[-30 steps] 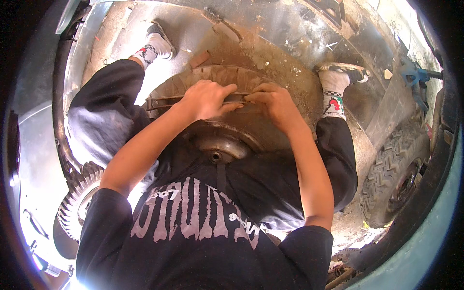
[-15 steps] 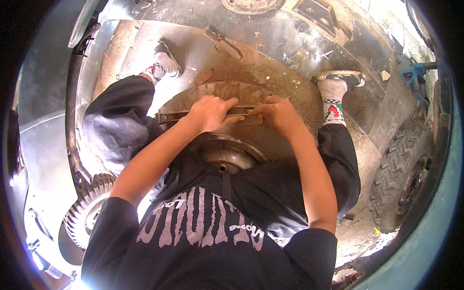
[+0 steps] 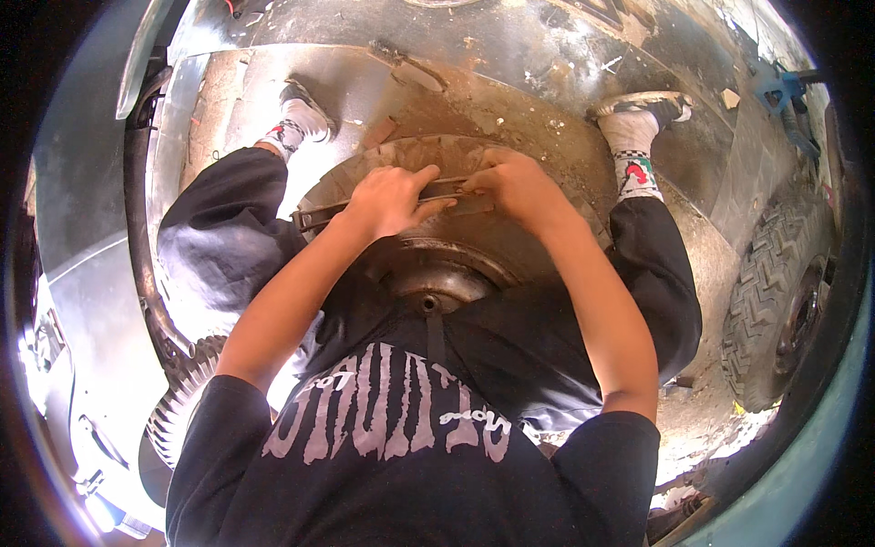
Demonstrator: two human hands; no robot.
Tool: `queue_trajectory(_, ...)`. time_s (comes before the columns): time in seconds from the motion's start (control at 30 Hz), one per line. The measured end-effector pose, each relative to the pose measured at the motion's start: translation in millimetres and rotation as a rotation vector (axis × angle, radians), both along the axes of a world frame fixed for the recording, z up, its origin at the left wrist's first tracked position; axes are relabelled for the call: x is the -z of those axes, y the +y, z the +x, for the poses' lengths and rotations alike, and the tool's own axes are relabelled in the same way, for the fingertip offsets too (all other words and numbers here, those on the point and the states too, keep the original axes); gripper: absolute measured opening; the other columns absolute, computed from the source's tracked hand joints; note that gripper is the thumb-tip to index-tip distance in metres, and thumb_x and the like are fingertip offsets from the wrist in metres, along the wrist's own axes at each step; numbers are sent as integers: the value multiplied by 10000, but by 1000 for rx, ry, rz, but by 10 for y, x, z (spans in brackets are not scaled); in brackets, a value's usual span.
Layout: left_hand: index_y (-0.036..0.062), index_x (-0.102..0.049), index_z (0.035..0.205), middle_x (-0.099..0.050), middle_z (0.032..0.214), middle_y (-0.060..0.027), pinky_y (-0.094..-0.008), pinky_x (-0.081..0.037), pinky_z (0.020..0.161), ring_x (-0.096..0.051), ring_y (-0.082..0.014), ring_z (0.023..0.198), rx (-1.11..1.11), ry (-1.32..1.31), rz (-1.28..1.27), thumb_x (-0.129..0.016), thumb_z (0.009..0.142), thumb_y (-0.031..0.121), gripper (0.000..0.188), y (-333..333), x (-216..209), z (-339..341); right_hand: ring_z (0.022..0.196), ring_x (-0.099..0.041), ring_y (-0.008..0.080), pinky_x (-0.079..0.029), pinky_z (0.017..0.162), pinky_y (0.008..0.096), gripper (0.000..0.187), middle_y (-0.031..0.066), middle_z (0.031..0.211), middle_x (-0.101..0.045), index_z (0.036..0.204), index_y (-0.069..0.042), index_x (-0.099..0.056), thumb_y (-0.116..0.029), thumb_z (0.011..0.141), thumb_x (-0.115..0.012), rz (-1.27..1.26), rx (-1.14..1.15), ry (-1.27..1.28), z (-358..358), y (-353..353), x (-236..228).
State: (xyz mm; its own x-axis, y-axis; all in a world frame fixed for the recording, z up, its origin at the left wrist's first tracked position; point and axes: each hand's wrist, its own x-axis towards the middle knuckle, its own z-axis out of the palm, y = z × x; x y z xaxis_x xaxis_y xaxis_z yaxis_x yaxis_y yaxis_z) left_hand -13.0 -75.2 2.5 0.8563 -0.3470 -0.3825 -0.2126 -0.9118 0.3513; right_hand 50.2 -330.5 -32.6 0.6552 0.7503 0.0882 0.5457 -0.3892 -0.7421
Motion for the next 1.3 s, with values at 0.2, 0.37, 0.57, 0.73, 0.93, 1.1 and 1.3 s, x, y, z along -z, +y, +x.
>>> queue_trajectory(0.2, 87, -638, 1221, -723, 801, -254, -571, -553, 796, -710, -488, 846, -12, -25, 2, -633, 994, 619, 578, 33, -6, -23, 855, -691, 330, -560, 776, 422, 335, 121, 862, -683, 1042, -145, -862, 26, 797, -710, -62, 28, 72, 74, -131, -45)
queue_trajectory(0.37, 82, -633, 1211, -728, 814, -255, -570, -553, 795, -708, -493, 858, -12, 20, 22, -635, 995, 614, 574, 14, -35, 25, 860, -694, 330, -558, 775, 419, 348, 125, 884, -700, 1034, -132, -859, 49, 764, -734, -15, 19, -36, 38, 33, 25)
queue_trajectory(0.57, 86, -641, 1215, -754, 883, -251, -568, -566, 862, -731, -478, 902, -13, 29, 42, -598, 1003, 634, 588, -10, -36, 39, 846, -686, 326, -545, 762, 424, 337, 125, 866, -683, 1049, -112, -850, 52, 773, -748, -74, 71, 40, 81, -145, -54)
queue_trajectory(0.73, 83, -631, 1188, -726, 809, -255, -576, -550, 785, -708, -490, 849, -5, 0, 19, -630, 996, 616, 567, 19, -29, 10, 841, -704, 332, -562, 747, 430, 293, 136, 866, -689, 1030, -129, -851, 17, 804, -734, -31, 20, 11, 110, -95, -79)
queue_trajectory(0.93, 80, -645, 1173, -720, 790, -253, -572, -552, 774, -708, -488, 825, -17, -30, 6, -648, 992, 603, 554, 9, 0, -17, 780, -688, 315, -556, 719, 418, 283, 114, 847, -681, 1029, -102, -841, 35, 791, -771, 113, 60, 35, -13, 27, 67)
queue_trajectory(1.1, 82, -648, 1189, -713, 773, -253, -570, -553, 764, -706, -491, 812, -16, -41, 16, -647, 992, 605, 558, 25, -34, -20, 800, -702, 317, -567, 727, 407, 287, 116, 847, -688, 1019, -101, -841, 34, 776, -770, 41, 79, 3, 32, -98, -45)
queue_trajectory(1.3, 84, -649, 1189, -711, 778, -262, -576, -552, 770, -705, -492, 818, -15, -23, 0, -644, 992, 611, 562, -5, 7, 8, 833, -709, 320, -567, 738, 416, 321, 113, 861, -696, 1028, -106, -848, 53, 768, -749, 33, 49, -75, -40, 3, 56)
